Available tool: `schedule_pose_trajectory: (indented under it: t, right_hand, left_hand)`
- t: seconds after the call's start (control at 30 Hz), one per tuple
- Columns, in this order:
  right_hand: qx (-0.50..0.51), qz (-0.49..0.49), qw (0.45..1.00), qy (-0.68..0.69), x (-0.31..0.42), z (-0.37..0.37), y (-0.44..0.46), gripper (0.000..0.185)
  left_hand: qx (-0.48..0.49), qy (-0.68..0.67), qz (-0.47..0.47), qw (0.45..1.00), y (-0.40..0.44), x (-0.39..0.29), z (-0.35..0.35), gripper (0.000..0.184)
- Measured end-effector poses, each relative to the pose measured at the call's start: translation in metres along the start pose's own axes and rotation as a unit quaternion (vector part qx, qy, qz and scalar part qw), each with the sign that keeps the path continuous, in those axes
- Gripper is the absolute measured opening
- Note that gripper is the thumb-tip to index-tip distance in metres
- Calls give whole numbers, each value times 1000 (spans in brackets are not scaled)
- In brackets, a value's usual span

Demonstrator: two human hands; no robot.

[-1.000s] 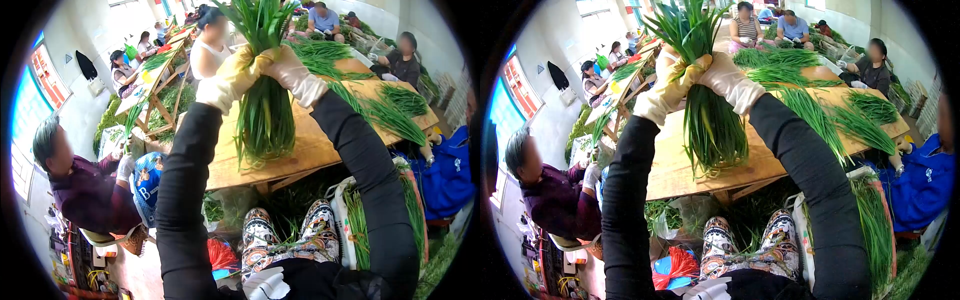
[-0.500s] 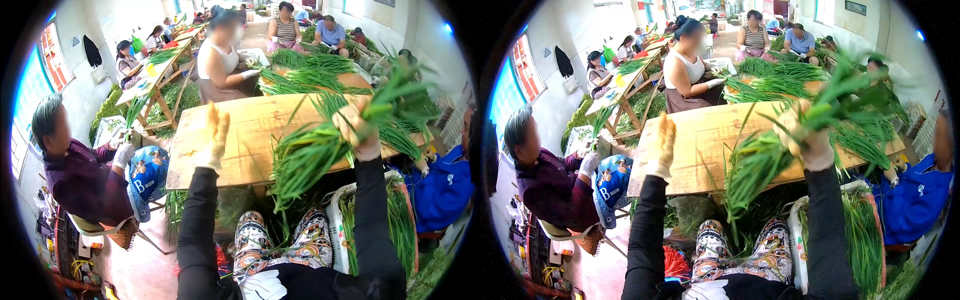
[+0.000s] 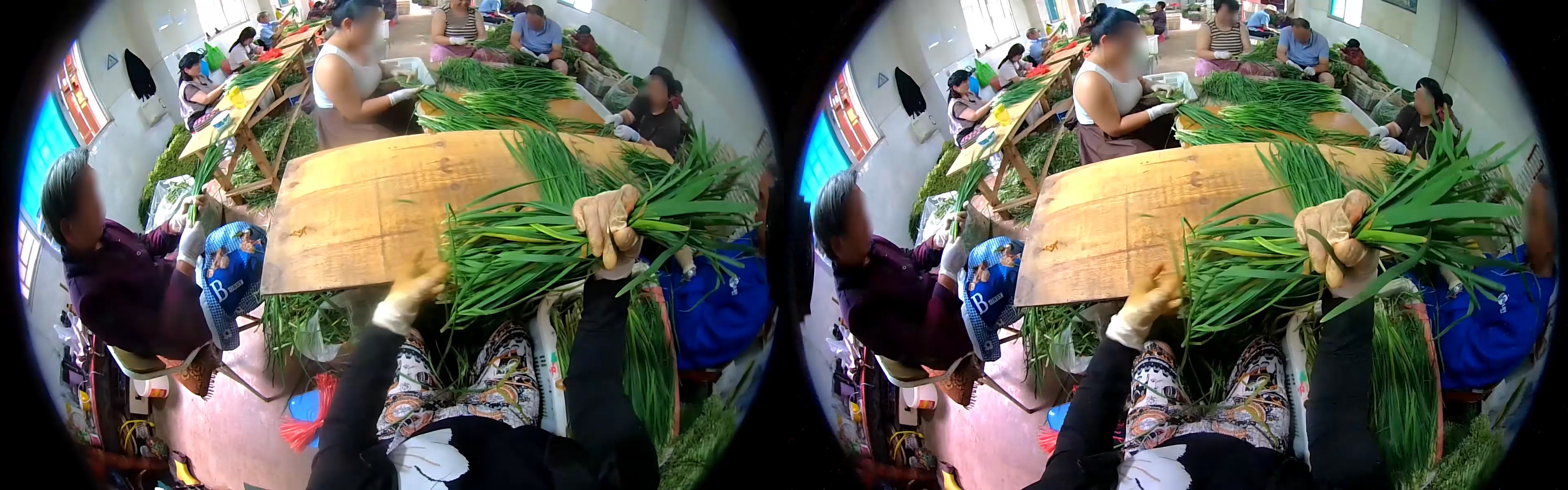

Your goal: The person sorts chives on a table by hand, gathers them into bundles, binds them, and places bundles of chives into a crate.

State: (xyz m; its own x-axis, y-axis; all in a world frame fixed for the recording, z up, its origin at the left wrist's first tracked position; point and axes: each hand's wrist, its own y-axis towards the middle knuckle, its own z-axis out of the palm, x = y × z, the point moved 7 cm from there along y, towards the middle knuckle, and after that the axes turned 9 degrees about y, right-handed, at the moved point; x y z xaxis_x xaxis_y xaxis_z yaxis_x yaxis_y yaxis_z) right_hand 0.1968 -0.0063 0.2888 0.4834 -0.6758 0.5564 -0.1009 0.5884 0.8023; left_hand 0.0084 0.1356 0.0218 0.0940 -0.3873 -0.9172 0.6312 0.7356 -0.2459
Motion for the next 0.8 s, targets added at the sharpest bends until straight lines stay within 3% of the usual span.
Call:
schedule_pose_trajectory:
  t: [0.07, 0.13, 0.17, 0.23, 0.27, 0.3, 0.37, 0.43, 0.5, 0.53, 0.63, 0.67, 0.7, 0.77, 0.8]
  right_hand:
    - [2, 12, 1000, 16, -4, 4, 5, 13]
    - [9, 7, 1000, 18, -7, 8, 9, 14]
    - [13, 5, 1000, 19, -6, 8, 10, 15]
    - [20, 13, 1000, 13, -6, 6, 12, 17]
    - [4, 3, 1000, 16, -6, 2, 12, 17]
    - [-13, -6, 1000, 20, -6, -1, 11, 17]
    - [-41, -8, 999, -24, -3, -6, 13, 9]
    - [-119, 14, 992, -38, -2, -24, 14, 21]
    - [-153, -28, 985, -80, 8, -22, 27, 22]
    - [-192, -11, 976, -105, 12, -29, 31, 23]
    - [-234, -2, 960, -151, 33, -39, 43, 27]
    - [-215, 43, 974, -61, 35, -40, 45, 28]
    - [-251, 49, 965, -58, 43, -37, 43, 31]
    - [-203, 9, 977, -57, 70, -47, 42, 33]
    - [-222, 1, 972, -72, 86, -58, 38, 32]
  left_hand:
    - [29, 49, 4, 998, -1, -16, 28, 84]
    - [43, 153, 27, 987, 1, -45, 49, 57]
    - [45, 154, 32, 986, 0, -57, 53, 57]
    - [25, 145, 80, 986, -1, -81, 55, 32]
    - [48, 135, 147, 979, 0, -93, 58, 23]
    - [76, 124, 174, 974, -9, -105, 60, 26]
    - [59, 18, 96, 993, -5, -100, 47, 27]
    - [34, -14, 70, 997, 8, -84, 27, 26]
    - [159, -185, 98, 965, 11, -77, 25, 36]
    - [83, -205, 69, 973, 8, -74, 22, 38]
    - [105, -279, 99, 949, 4, -77, 20, 39]
    - [6, -269, 63, 961, -4, -70, 12, 36]
    - [6, -272, 64, 960, -3, -59, 2, 36]
    - [182, -289, 56, 938, -2, -35, -2, 24]
    - [12, -210, 11, 978, -8, -13, -16, 24]
